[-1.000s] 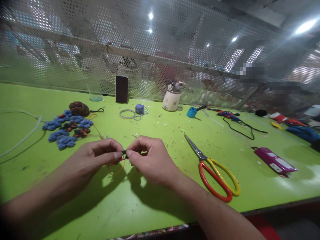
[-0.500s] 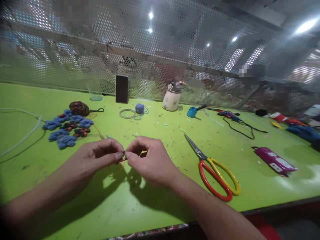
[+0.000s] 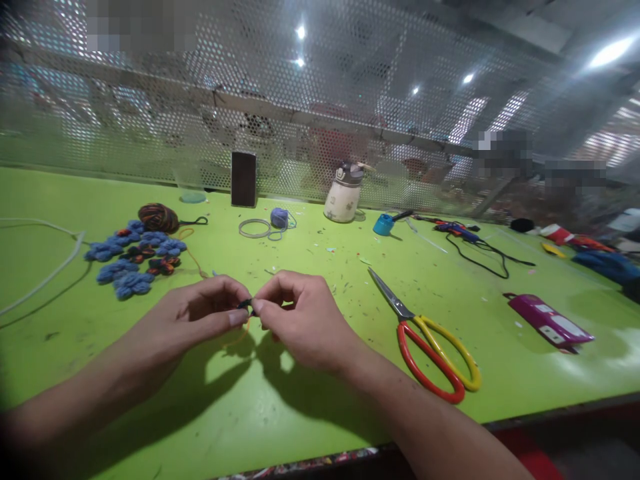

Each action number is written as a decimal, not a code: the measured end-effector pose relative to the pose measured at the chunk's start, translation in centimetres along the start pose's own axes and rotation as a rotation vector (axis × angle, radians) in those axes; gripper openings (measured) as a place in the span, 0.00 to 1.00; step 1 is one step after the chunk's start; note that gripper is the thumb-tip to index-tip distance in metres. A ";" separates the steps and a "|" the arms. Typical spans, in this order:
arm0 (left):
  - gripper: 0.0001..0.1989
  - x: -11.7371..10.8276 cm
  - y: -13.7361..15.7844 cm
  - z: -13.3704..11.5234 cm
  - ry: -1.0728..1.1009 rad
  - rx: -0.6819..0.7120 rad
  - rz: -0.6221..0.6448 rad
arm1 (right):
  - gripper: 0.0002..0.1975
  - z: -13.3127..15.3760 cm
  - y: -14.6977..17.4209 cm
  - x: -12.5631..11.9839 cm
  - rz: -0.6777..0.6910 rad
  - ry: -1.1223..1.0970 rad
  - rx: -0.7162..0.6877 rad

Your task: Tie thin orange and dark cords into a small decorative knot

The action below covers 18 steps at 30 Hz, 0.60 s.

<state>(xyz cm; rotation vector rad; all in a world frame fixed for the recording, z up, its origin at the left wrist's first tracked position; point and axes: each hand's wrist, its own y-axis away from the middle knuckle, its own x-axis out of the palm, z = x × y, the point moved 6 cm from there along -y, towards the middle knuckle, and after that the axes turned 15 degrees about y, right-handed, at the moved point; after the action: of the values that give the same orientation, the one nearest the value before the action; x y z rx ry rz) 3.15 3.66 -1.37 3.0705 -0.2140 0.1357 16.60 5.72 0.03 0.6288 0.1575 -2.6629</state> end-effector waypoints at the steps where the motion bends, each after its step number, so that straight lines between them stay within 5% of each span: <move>1: 0.08 0.0 0.0 0.0 -0.002 -0.003 -0.005 | 0.04 0.0 0.0 0.0 -0.005 0.001 -0.007; 18: 0.10 -0.4 -0.1 -0.2 -0.061 0.030 -0.016 | 0.04 0.3 0.1 -0.2 -0.052 0.008 -0.031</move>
<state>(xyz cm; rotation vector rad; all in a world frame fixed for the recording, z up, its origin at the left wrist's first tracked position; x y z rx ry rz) 2.73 3.86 -1.17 3.1082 -0.1924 0.0455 16.72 5.64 0.38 0.6339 0.2199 -2.7023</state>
